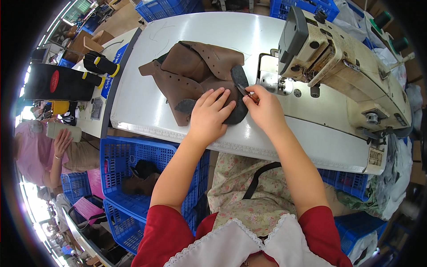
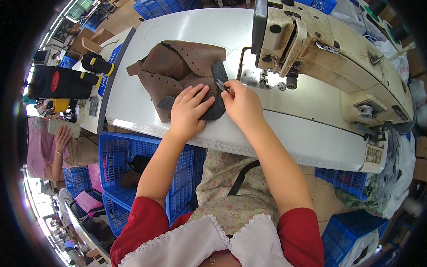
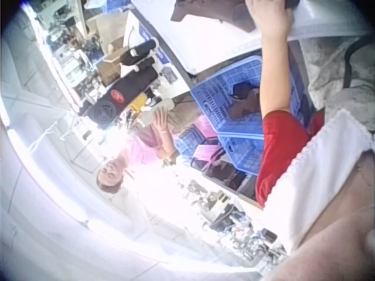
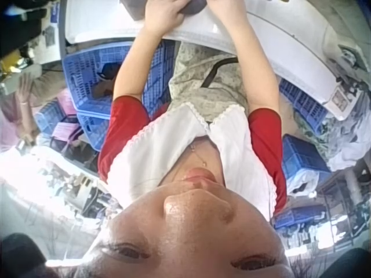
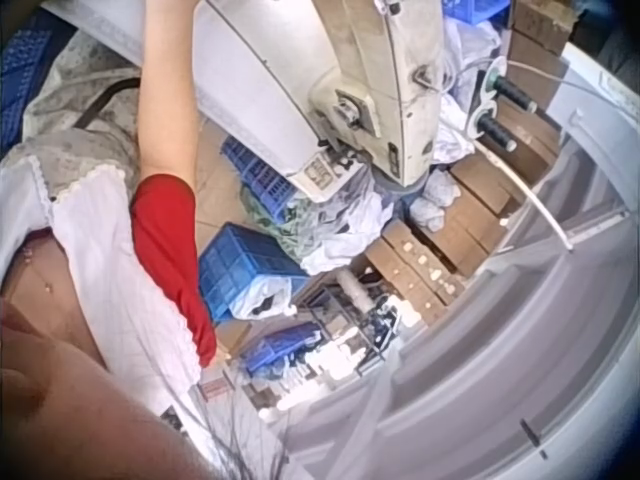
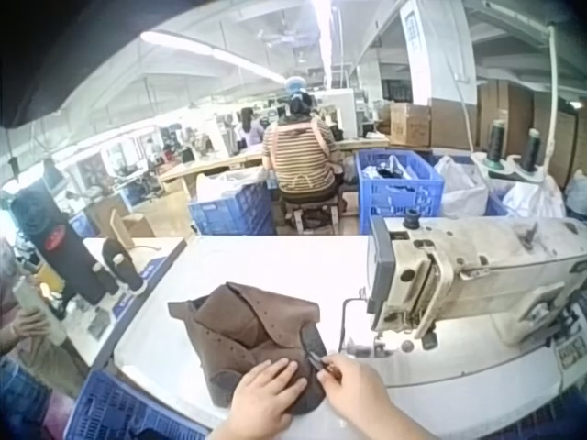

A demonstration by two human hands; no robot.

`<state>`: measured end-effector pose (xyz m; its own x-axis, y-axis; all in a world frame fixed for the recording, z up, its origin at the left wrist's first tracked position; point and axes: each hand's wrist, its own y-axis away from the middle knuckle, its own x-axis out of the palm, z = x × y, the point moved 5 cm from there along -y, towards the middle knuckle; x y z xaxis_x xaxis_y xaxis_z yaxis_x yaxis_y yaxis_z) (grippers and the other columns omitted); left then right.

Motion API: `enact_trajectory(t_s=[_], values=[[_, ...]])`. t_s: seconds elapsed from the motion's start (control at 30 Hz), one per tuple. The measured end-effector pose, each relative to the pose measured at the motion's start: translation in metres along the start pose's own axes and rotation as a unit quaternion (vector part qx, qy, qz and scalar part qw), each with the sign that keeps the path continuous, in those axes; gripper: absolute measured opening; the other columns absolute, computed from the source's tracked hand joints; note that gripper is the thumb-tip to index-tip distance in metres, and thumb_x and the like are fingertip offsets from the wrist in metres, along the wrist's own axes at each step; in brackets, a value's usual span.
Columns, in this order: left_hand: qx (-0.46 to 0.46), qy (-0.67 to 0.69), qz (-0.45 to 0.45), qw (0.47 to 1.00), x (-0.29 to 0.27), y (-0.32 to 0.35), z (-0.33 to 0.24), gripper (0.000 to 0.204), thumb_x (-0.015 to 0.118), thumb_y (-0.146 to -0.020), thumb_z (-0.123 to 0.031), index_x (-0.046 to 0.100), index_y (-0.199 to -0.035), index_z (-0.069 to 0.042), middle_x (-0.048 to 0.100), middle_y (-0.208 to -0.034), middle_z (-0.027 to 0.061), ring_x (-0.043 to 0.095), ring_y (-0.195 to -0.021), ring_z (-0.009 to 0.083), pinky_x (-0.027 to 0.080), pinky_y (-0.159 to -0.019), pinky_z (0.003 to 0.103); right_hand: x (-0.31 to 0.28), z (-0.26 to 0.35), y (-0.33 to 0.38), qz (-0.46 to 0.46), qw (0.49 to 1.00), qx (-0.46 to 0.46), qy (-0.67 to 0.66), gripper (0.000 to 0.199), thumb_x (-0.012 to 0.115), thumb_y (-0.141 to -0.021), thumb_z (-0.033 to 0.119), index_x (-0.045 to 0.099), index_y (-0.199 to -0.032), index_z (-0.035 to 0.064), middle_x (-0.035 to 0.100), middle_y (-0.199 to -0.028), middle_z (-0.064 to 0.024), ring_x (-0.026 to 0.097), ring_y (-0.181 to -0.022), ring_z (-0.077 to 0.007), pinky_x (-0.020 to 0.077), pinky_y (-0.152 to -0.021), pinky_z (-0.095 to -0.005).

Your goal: Stitching leather components of a shoe upper using an industrial sewing machine and trimming excess thread.

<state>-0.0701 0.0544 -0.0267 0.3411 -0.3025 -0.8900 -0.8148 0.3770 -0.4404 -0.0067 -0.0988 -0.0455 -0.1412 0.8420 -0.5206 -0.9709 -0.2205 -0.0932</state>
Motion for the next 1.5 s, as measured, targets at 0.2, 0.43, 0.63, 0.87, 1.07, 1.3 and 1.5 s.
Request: enact_trajectory(t_s=[0.2,0.43,0.63,0.87,1.07,1.3,1.5], values=[[-0.002,-0.004,0.0,1.0,0.0,-0.002,-0.001,0.053,0.064,-0.056,-0.006,0.071,-0.109,-0.012,0.061,-0.13,0.0125,0.053,-0.126,0.0287,0.039,-0.108,0.046,0.0,-0.002,-0.003,-0.008,1.0,0.002,0.005,0.021,0.068,-0.084,0.015,0.065,-0.102,0.0048,0.07,-0.084,-0.0163,0.069,-0.079,-0.0332,0.0527,-0.07,-0.0412],[-0.009,0.024,-0.022,0.999,-0.004,-0.003,-0.003,0.055,0.063,-0.06,-0.004,0.069,-0.115,-0.009,0.061,-0.13,0.0144,0.054,-0.125,0.0307,0.039,-0.108,0.047,-0.007,-0.003,0.002,-0.05,0.999,0.007,-0.019,0.026,0.069,-0.084,0.016,0.063,-0.108,0.0064,0.069,-0.083,-0.0132,0.069,-0.078,-0.0304,0.0526,-0.069,-0.0402],[-0.116,0.195,-0.128,0.965,-0.004,-0.002,0.008,0.062,0.05,-0.07,0.015,0.058,-0.129,-0.001,0.06,-0.132,0.0183,0.054,-0.126,0.0327,0.037,-0.11,0.04,-0.037,0.008,0.019,-0.137,0.99,-0.038,-0.006,0.03,0.067,-0.085,0.015,0.061,-0.114,0.0068,0.069,-0.094,-0.0122,0.068,-0.078,-0.0301,0.0529,-0.068,-0.0396],[-0.239,0.322,-0.108,0.91,-0.008,-0.006,0.011,0.039,0.047,-0.096,0.005,0.057,-0.132,-0.001,0.06,-0.134,0.0086,0.052,-0.126,0.0174,0.036,-0.106,0.028,-0.03,0.036,0.013,-0.128,0.971,-0.126,0.156,0.015,0.065,-0.084,0.013,0.06,-0.098,0.0081,0.065,-0.085,-0.0106,0.066,-0.076,-0.0311,0.0518,-0.065,-0.0428],[-0.227,0.312,-0.108,0.916,-0.006,-0.006,0.01,0.045,0.048,-0.091,0.01,0.057,-0.133,-0.002,0.062,-0.131,0.0131,0.057,-0.118,0.02,0.041,-0.102,0.028,-0.019,0.045,0.004,-0.111,0.966,-0.159,0.174,0.009,0.065,-0.082,0.011,0.06,-0.087,0.0069,0.063,-0.077,-0.0094,0.065,-0.072,-0.0314,0.0507,-0.061,-0.0428],[-0.212,0.29,-0.098,0.928,-0.001,-0.002,0.012,0.046,0.046,-0.09,0.009,0.057,-0.134,-0.001,0.058,-0.137,0.0102,0.051,-0.129,0.0206,0.036,-0.108,0.031,-0.016,0.038,-0.001,-0.1,0.966,-0.157,0.182,0.005,0.062,-0.082,0.008,0.059,-0.083,0.0058,0.063,-0.076,-0.0114,0.065,-0.071,-0.0328,0.0502,-0.061,-0.0448],[-0.087,0.159,-0.072,0.981,-0.005,0.0,0.011,0.052,0.056,-0.073,0.01,0.066,-0.122,-0.002,0.058,-0.136,0.0167,0.052,-0.13,0.0312,0.037,-0.111,0.037,-0.053,0.027,0.024,-0.142,0.97,-0.121,0.156,0.009,0.063,-0.082,0.007,0.06,-0.09,0.0044,0.065,-0.082,-0.0129,0.066,-0.075,-0.0332,0.0517,-0.066,-0.0439]])
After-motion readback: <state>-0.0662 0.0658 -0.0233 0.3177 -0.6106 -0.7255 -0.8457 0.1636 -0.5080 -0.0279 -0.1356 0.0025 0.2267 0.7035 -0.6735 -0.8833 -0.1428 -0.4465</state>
